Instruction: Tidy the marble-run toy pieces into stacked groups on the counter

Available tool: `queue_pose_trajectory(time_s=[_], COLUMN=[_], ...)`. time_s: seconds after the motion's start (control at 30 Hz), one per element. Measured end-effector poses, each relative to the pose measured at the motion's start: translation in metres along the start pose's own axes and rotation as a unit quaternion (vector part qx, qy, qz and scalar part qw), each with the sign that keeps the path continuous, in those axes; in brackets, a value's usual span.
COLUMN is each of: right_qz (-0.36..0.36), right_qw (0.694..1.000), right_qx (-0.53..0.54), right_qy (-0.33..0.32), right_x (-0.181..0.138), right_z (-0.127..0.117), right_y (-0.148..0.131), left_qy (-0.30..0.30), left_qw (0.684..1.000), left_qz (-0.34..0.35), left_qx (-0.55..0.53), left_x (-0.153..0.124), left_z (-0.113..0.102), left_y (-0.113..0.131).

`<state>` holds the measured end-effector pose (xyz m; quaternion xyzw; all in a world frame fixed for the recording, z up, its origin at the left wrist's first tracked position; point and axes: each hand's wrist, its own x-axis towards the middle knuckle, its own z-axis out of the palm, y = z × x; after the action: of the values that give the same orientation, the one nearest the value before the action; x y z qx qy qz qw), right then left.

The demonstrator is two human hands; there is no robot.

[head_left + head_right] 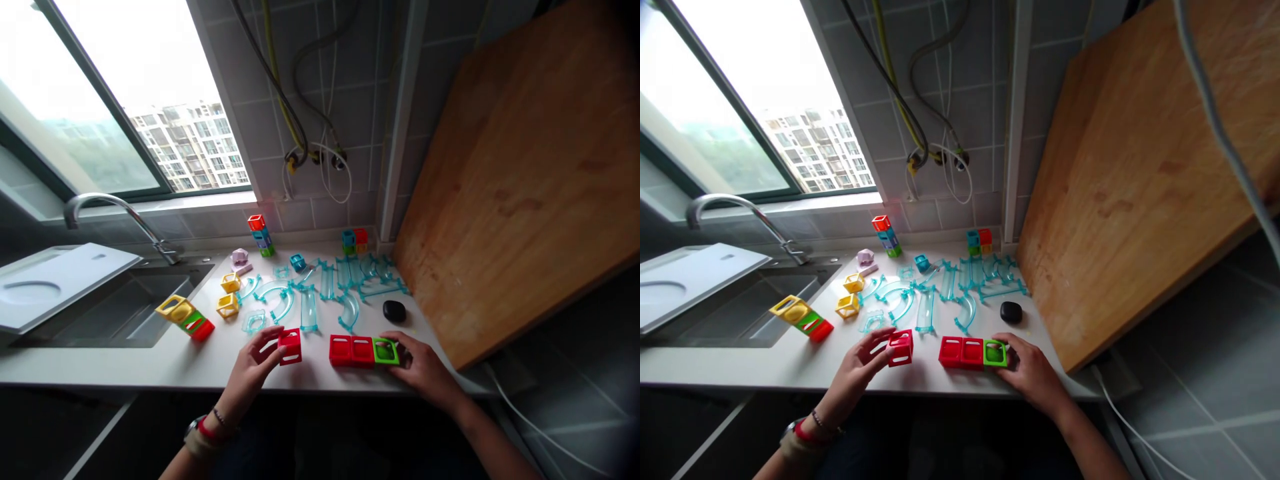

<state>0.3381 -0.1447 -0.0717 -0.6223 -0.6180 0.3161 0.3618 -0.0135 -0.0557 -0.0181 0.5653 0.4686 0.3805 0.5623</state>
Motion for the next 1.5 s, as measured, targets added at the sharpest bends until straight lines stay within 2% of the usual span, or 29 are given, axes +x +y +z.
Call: queue_pose_trajectory(time_s=[0.13,0.27,0.57,0.77,0.97,1.2,1.37,1.5], right_qz=[0.002,0.003,0.003,0.009,0.001,0.008,0.001,0.012], right_qw=[1.000,1.000,1.000,1.000,1.000,1.000,1.000,1.000], right_qx=[-0.007,-0.008,-0.006,0.014,-0.013,-0.027,0.009,0.015], right_qy=[-0.003,-0.006,-0.009,-0.004,0.006,0.000,0.006,-0.001], right_x=[-0.001,-0.002,-0.001,-0.001,-0.001,0.001,0.001,0.002], right_z=[0.000,-0.001,-0.001,0.003,0.004,0.007,0.007,0.007], right_y=[0.001,0.001,-0.003,-0.001,0.001,0.019,0.016,0.022], left_qy=[-0.059,-0.092,-0.048,-0.020,0.024,-0.059,-0.045,-0.058], left_qw=[0.996,0.993,0.998,0.991,0.963,0.922,0.889,0.868], left_qz=[0.054,0.068,0.034,0.064,0.073,0.069,0.110,0.138], left_qx=[-0.027,-0.039,0.016,0.118,0.257,0.375,0.442,0.473], left_x=[-0.002,0.002,0.008,0.010,0.011,0.016,0.020,0.021], left_z=[0.005,0.012,0.015,0.012,-0.002,0.000,0.003,-0.001], left_y=[-0.011,-0.011,-0.007,-0.006,-0.010,-0.001,0.000,-0.002])
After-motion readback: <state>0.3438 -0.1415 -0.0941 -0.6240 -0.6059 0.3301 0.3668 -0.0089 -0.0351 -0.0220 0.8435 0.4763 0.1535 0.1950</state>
